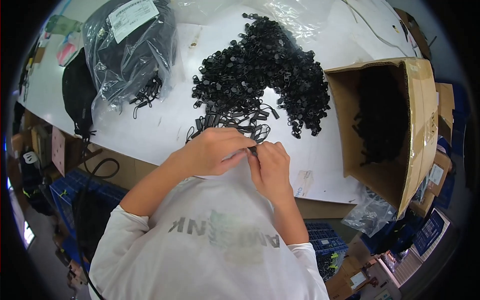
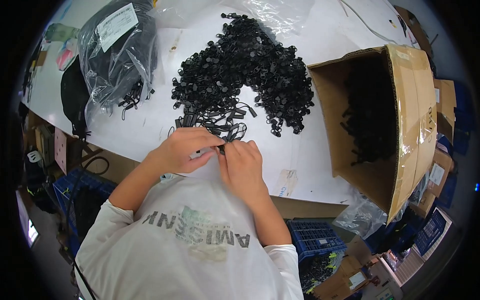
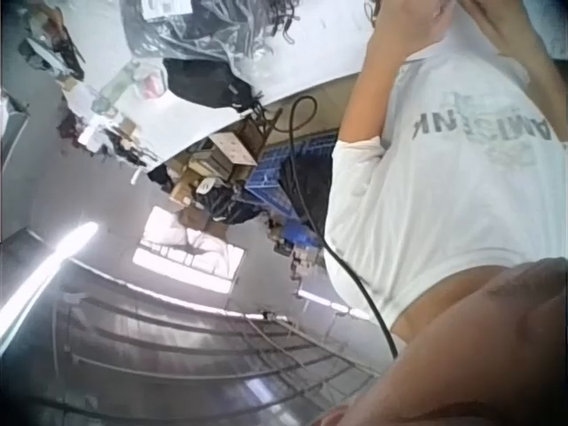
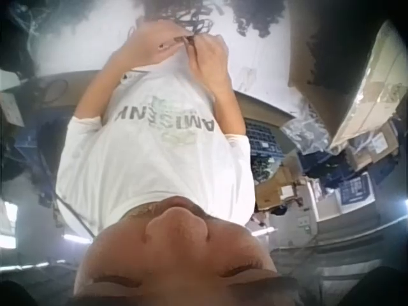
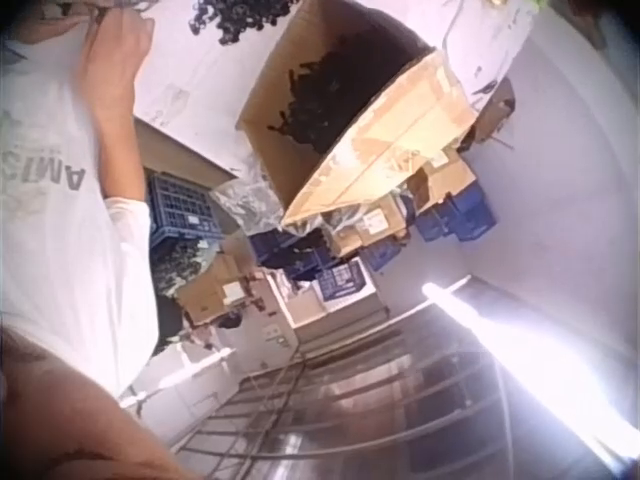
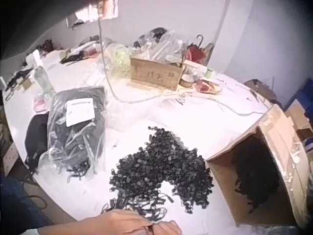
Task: The recorder is attaching small black plastic hooks to black elastic cords on a workbench.
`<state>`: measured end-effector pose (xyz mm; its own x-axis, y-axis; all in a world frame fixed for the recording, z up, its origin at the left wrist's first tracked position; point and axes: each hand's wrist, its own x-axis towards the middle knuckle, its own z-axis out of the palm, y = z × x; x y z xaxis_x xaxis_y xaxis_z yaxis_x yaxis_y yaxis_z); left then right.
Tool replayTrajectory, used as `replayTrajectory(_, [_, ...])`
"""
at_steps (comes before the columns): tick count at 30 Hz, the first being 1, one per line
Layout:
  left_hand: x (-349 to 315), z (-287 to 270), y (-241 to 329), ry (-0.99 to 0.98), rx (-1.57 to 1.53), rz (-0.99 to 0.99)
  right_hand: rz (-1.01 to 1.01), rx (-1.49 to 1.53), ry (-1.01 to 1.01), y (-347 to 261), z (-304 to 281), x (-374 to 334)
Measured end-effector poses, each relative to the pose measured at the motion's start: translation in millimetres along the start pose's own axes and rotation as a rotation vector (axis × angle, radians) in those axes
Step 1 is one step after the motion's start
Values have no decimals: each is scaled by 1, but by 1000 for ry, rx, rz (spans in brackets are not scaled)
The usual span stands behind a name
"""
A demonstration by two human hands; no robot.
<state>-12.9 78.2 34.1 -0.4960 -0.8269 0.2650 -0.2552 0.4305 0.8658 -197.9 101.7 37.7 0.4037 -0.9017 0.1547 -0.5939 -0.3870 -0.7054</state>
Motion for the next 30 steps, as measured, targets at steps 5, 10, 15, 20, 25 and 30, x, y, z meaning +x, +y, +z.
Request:
replayTrajectory(5, [2,10,-2,105,171,106,-3,-96,8,-2,0,1])
replayTrajectory(10, [10,-1,4,22,275,81,-30,-196,-7,1,3,-3])
replayTrajectory(15, [12,-6,2,-33,289,95,-41,-199,9,-2,3,0])
replayTrajectory(20, [20,-5,6,68,275,6,-58,-172,61,-6,-2,7])
replayTrajectory(25, [15,-10,12,42,-147,-249,-147,-77,176,-6,-11,9])
replayTrajectory(30, [13,-6,38,44,-761,-126,-248,-66,183,-28,-34,7])
